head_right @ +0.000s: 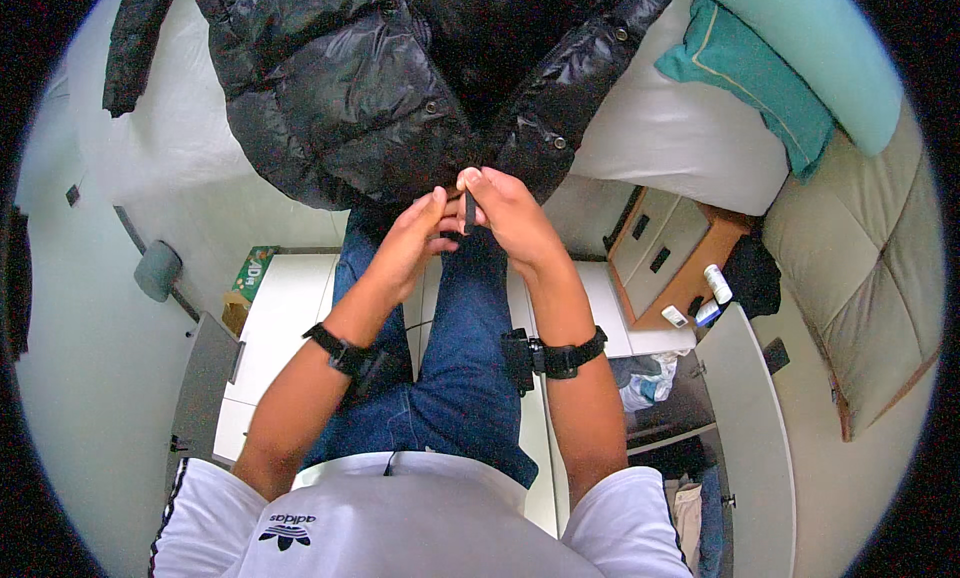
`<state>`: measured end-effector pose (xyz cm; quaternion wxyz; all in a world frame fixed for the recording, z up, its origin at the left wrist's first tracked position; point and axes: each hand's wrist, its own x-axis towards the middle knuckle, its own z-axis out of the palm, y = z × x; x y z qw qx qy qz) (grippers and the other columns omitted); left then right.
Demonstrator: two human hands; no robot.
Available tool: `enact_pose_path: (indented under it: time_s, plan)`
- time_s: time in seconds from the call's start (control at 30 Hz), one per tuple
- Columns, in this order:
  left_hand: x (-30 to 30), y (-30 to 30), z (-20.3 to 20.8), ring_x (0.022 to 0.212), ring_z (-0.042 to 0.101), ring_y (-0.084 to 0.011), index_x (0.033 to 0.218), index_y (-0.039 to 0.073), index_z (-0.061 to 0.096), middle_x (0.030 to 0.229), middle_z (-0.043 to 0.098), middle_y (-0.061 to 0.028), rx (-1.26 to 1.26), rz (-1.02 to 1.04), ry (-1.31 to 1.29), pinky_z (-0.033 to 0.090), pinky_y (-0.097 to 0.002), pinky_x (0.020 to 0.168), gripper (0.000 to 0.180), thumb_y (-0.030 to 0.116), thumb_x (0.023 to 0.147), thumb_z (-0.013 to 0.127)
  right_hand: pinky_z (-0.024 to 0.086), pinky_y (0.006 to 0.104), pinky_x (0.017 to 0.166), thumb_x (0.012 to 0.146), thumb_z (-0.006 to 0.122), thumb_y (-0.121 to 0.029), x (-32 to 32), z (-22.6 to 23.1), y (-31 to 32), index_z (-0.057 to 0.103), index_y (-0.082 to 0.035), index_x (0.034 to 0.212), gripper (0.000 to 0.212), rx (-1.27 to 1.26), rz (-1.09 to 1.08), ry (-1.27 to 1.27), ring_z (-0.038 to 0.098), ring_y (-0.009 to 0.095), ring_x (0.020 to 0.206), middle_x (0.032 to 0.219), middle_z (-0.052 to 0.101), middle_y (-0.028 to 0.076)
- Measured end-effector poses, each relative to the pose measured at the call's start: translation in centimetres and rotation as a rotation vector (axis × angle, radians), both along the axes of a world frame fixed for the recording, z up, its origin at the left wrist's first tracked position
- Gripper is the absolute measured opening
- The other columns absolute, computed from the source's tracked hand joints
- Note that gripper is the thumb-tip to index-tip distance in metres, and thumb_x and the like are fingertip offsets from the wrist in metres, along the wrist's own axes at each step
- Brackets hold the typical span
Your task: The recorder is fastening the snap buttons on a black puffer jacket laid out on a bed.
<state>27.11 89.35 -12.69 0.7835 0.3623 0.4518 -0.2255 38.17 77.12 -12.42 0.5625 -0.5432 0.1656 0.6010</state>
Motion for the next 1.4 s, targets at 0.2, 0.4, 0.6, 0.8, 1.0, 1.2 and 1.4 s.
enact_pose_path:
  time_s: [0.2,0.4,0.6,0.8,1.0,1.2,1.4]
  plan:
    - [1.9,-1.7,-3.3,0.062,0.062,-0.0166,0.098,0.009,0.059,0.086,0.063,-0.0031,-0.461,0.571,-0.052,0.044,-0.0275,0.047,0.042,0.051,0.098,0.061,0.038,0.0234,0.059,0.107,0.048,-0.033,-0.3,0.6,0.4,0.061,-0.008,0.095,0.031,-0.052,0.073,0.0,0.052,0.009,0.064,0.068,0.055,-0.002]
    - [3.5,-2.4,-4.0,0.07,0.061,-0.0142,0.11,0.004,0.066,0.093,0.066,-0.0051,-0.223,0.803,0.101,0.048,-0.0283,0.048,0.039,0.04,0.098,0.066,0.038,0.0227,0.06,0.108,0.046,-0.033,-0.7,0.6,0.3,0.061,-0.01,0.093,0.031,-0.033,-0.062,0.003,0.053,0.009,0.063,0.071,0.058,-0.001]
    - [1.8,-1.5,-4.1,0.077,0.058,-0.0155,0.13,0.005,0.061,0.11,0.065,-0.0062,-0.493,0.647,0.029,0.052,-0.0338,0.065,0.059,0.054,0.096,0.062,0.039,0.0231,0.061,0.108,0.046,-0.035,-0.6,-0.2,-0.1,0.061,-0.009,0.095,0.032,-0.092,0.047,-0.062,0.056,0.009,0.065,0.072,0.06,-0.001]
    - [3.6,-2.4,-6.2,0.081,0.042,-0.0165,0.132,0.012,0.064,0.084,0.047,0.0003,-0.729,0.882,-0.052,0.04,-0.0302,0.07,0.07,0.066,0.088,0.063,0.04,0.0232,0.061,0.108,0.046,-0.036,-0.8,-0.5,-1.5,0.062,-0.009,0.096,0.033,-0.097,0.052,-0.036,0.057,0.01,0.064,0.071,0.06,0.0]
    - [1.8,-2.1,-7.9,0.073,0.046,-0.0111,0.111,0.012,0.067,0.095,0.065,0.0029,-0.621,1.203,0.176,0.038,-0.0273,0.067,0.033,0.037,0.091,0.075,0.046,0.027,0.071,0.108,0.047,-0.036,0.1,0.5,-1.1,0.057,-0.008,0.094,0.032,-0.111,0.112,-0.004,0.054,0.013,0.068,0.069,0.053,0.0]
    - [1.0,-1.8,-4.0,0.071,0.048,-0.0109,0.109,0.009,0.068,0.09,0.065,0.0038,-0.758,1.125,-0.062,0.041,-0.0271,0.068,0.027,0.029,0.093,0.075,0.046,0.0251,0.066,0.107,0.05,-0.036,-0.4,-0.3,-1.9,0.062,-0.006,0.095,0.034,-0.038,0.055,-0.034,0.058,0.012,0.065,0.069,0.059,0.001]
    - [3.3,-0.7,-1.4,0.084,0.06,-0.0094,0.104,0.006,0.074,0.104,0.074,-0.0046,0.086,0.523,0.042,0.046,-0.0254,0.069,0.021,0.024,0.092,0.075,0.048,0.0265,0.066,0.106,0.052,-0.034,-1.1,0.5,-1.4,0.064,-0.005,0.093,0.035,-0.113,0.139,-0.17,0.059,0.012,0.065,0.07,0.062,0.002]
